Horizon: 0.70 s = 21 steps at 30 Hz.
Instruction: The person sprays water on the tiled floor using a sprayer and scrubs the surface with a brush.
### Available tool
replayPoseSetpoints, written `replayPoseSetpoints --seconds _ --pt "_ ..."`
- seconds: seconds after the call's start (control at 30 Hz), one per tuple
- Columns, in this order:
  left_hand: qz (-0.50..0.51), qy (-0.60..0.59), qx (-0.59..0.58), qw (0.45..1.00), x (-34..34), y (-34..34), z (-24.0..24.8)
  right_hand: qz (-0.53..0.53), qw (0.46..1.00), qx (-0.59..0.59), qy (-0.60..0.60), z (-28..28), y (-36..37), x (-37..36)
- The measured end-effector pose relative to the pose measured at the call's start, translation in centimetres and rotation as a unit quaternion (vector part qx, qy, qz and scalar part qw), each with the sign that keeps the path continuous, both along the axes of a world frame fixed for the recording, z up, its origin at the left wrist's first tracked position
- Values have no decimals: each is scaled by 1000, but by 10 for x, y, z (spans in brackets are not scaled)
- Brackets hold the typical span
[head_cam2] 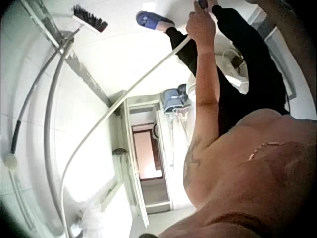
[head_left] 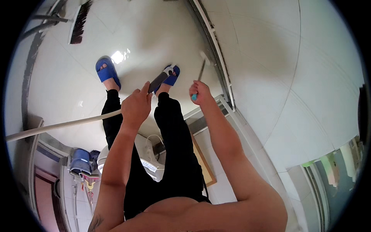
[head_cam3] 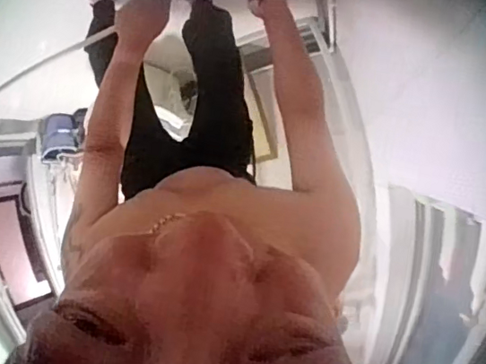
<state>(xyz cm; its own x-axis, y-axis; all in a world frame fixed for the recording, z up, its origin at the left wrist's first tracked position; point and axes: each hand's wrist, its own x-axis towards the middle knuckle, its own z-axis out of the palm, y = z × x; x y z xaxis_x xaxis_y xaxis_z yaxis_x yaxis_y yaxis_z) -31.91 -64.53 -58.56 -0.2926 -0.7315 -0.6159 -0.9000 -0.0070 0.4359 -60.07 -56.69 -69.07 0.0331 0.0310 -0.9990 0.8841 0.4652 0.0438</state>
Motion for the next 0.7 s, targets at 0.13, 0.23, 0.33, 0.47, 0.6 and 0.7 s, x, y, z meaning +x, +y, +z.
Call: replayPoseSetpoints --seconds 0.13,0.23,0.33,0.47,0.6,0.7 --pt "-25 -16 -25 999 -11 6 7 109 992 -55 13 29 -22 41" --pt "-46 -12 -51 998 -21 9 14 25 999 -33 0 27 -10 32" --pt "-62 -32 -40 997 -28 -2 33 -143 986 -79 -13 14 24 8" --pt "-62 -38 -60 996 -17 -8 45 -10 995 -90 -44 22 3 19" --pt "-52 -50 -29 997 -31 -11 52 78 987 -141 8 -11 -40 20" --pt "-28 -49 -37 998 -25 -11 47 126 981 -135 64 -4 -27 35"
